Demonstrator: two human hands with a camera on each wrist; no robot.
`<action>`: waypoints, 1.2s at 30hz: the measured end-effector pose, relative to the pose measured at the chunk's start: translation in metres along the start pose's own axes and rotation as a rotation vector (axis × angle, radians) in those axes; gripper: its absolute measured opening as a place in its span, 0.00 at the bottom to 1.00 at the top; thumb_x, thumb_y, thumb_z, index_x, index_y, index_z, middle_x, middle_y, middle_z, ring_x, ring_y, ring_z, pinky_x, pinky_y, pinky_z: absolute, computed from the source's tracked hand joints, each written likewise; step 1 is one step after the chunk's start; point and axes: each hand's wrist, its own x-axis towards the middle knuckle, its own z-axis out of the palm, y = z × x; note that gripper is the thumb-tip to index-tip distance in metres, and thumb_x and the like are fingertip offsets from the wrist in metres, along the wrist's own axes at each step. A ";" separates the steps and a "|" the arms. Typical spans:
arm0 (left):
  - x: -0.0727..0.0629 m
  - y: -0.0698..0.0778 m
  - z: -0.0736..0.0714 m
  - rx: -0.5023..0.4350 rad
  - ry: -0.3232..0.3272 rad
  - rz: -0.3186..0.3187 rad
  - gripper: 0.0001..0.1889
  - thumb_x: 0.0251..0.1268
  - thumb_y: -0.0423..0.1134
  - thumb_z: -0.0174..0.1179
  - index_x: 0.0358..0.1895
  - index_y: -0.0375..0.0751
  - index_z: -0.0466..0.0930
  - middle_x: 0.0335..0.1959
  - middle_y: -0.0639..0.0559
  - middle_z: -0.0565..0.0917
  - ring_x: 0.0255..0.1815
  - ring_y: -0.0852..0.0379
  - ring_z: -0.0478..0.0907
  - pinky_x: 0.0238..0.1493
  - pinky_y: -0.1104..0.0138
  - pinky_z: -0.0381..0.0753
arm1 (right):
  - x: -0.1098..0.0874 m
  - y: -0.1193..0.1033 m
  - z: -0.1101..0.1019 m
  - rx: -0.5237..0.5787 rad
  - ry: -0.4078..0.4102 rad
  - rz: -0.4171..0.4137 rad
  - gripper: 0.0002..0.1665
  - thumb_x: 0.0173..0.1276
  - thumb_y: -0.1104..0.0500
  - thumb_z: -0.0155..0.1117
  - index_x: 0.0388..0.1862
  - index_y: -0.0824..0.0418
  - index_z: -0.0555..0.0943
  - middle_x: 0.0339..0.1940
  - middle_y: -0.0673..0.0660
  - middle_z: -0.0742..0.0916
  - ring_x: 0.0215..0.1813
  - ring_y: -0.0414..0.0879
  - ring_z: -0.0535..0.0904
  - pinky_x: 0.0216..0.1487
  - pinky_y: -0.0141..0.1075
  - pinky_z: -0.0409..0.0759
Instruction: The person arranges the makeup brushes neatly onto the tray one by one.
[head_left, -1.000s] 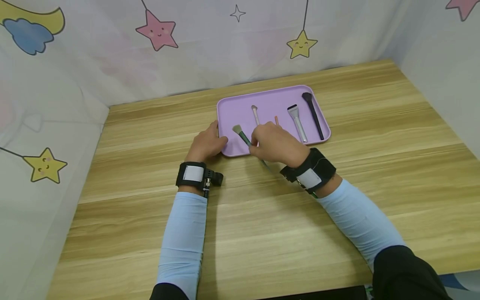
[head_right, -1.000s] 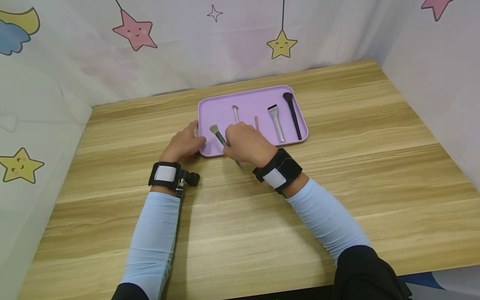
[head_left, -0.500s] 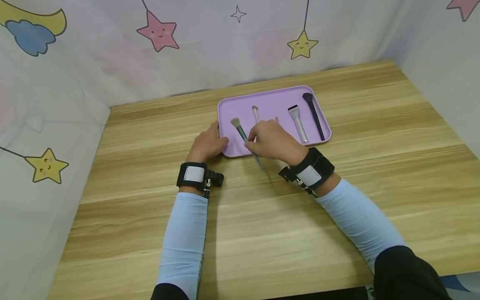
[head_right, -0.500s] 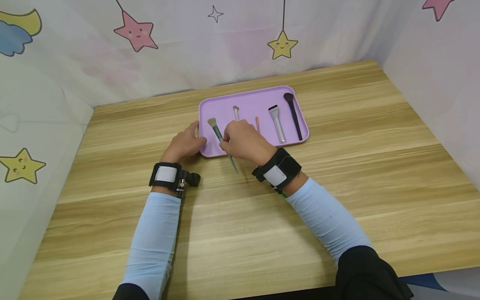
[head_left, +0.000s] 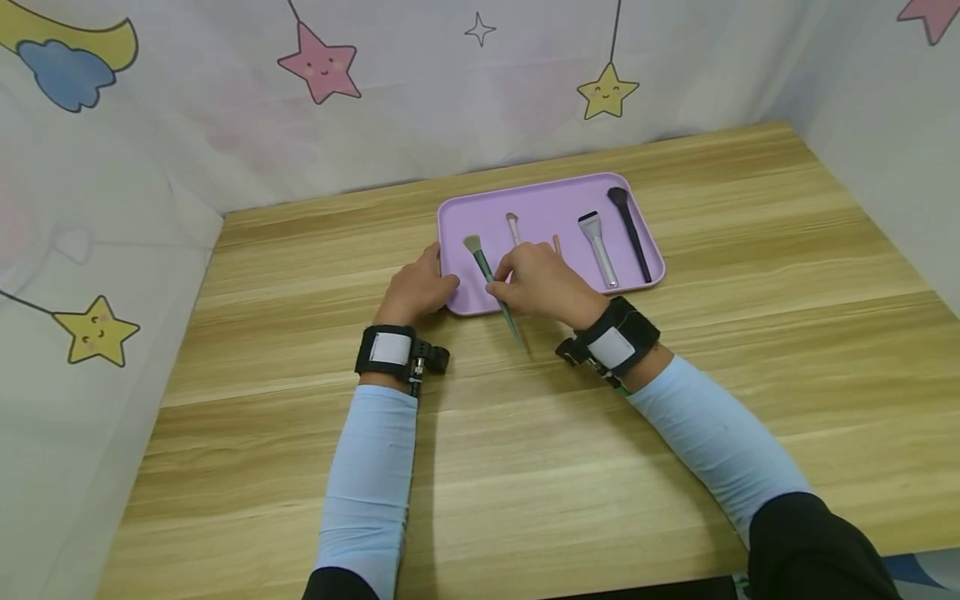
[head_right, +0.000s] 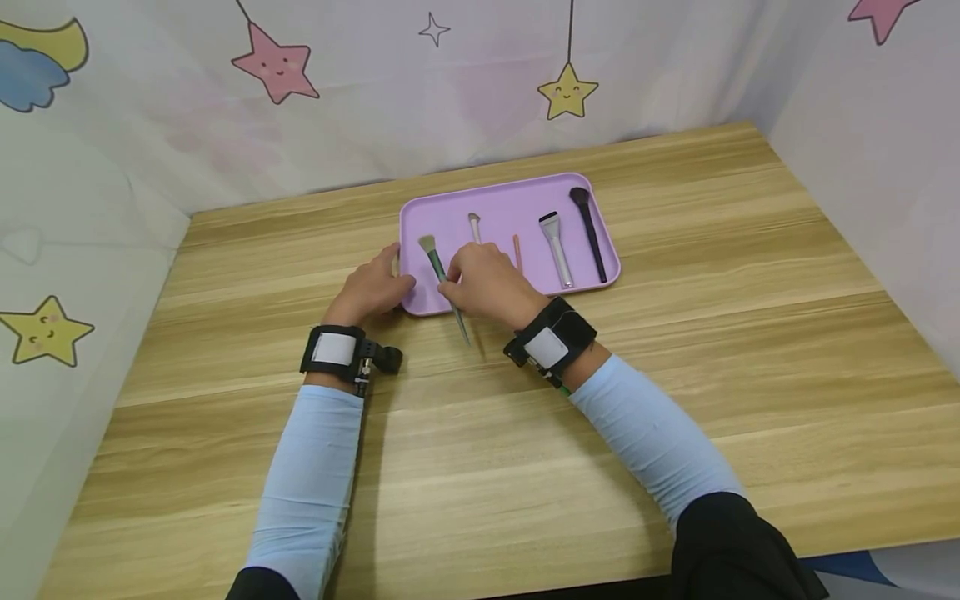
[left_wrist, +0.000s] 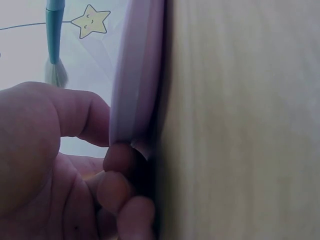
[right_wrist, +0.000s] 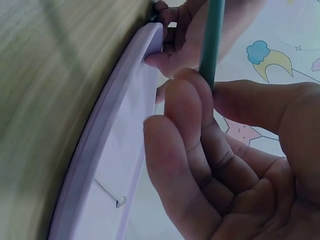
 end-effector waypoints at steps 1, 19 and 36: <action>0.000 0.000 0.000 0.000 -0.002 -0.003 0.41 0.68 0.46 0.50 0.82 0.40 0.46 0.72 0.39 0.68 0.58 0.40 0.69 0.61 0.51 0.67 | 0.001 0.001 0.000 0.006 0.001 0.003 0.12 0.69 0.54 0.69 0.40 0.63 0.90 0.16 0.47 0.84 0.24 0.44 0.81 0.72 0.66 0.35; 0.001 -0.003 0.001 -0.003 0.016 -0.012 0.41 0.67 0.46 0.51 0.82 0.40 0.48 0.71 0.39 0.69 0.57 0.40 0.70 0.59 0.51 0.69 | 0.015 0.009 0.004 0.093 0.025 0.024 0.13 0.69 0.53 0.69 0.38 0.62 0.89 0.15 0.46 0.85 0.22 0.41 0.83 0.71 0.58 0.49; 0.000 0.000 0.001 0.012 0.011 -0.021 0.42 0.67 0.46 0.50 0.82 0.41 0.46 0.71 0.39 0.69 0.56 0.41 0.71 0.59 0.52 0.69 | 0.034 0.022 0.004 0.206 -0.007 0.126 0.14 0.70 0.54 0.68 0.41 0.64 0.88 0.19 0.52 0.87 0.23 0.48 0.86 0.74 0.57 0.38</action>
